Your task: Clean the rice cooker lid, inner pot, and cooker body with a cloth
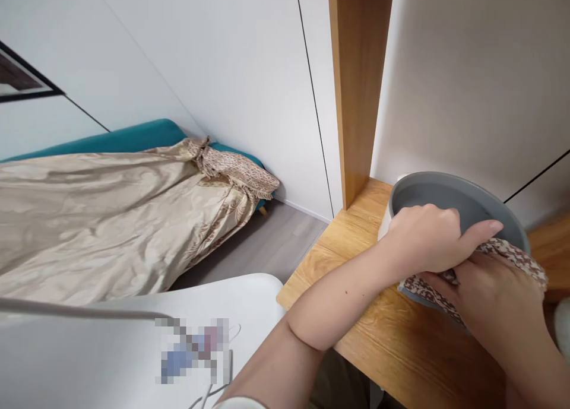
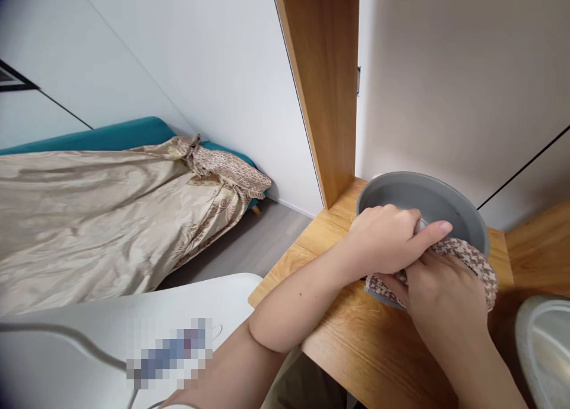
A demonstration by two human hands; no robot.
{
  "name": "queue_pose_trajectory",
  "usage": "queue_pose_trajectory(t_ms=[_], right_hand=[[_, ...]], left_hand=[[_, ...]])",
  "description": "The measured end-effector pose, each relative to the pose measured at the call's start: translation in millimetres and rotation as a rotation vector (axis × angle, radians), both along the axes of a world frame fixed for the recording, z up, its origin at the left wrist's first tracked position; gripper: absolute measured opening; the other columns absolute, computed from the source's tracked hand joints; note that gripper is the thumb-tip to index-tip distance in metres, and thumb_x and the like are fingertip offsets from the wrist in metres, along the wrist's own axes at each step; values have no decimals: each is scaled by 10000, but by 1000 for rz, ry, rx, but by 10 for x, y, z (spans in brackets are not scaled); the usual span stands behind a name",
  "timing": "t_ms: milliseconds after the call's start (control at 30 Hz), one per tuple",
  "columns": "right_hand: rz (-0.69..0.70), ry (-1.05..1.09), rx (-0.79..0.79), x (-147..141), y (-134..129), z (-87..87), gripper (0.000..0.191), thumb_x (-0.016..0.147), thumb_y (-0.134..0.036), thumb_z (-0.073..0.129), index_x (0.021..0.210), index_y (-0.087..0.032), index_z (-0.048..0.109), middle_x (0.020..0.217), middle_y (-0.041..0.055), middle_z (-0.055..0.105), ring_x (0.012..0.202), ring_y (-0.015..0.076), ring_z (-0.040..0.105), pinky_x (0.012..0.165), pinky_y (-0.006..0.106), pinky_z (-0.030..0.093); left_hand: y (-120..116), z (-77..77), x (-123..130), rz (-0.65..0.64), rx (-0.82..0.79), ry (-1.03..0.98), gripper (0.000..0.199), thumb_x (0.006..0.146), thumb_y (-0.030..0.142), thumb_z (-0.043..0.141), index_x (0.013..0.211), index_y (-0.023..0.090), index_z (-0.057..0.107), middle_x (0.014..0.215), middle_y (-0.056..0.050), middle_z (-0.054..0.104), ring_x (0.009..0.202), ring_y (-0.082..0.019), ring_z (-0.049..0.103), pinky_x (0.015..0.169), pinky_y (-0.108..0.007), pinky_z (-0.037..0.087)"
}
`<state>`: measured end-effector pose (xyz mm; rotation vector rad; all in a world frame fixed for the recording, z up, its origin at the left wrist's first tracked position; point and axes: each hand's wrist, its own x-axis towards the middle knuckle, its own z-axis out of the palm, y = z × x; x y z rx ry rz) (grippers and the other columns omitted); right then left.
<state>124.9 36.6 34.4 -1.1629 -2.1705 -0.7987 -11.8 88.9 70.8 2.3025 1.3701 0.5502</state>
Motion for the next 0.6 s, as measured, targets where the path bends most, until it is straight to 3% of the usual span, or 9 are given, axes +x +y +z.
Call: queue_pose_trajectory(t_ms=[133,400,600], right_hand=[[10,-58,43,32,5,17,754,1099,-609,353,553,-181,649,447,66,563,384,211,546,481,312,302],[-16,-192,46,103,6,10,756,1103,-549,289,551,-189,660,419,44,474,354,183,429,474,305,217],[-43,-101,-127,156,-4,-49,769,1046,-693,322,585,-191,678,468,81,539,409,220,461,498,319,210]], left_hand=[[10,0,-6,-14,-49,5,786,986,811,217,763,228,694,752,-76,713,754,-269,694,712,-394,526],[7,42,-34,-59,-110,-36,781,979,814,248,679,229,669,757,-77,726,791,-272,708,774,-404,532],[-9,76,-63,-60,-148,-65,763,971,818,316,644,222,664,725,-68,737,761,-259,706,758,-390,547]])
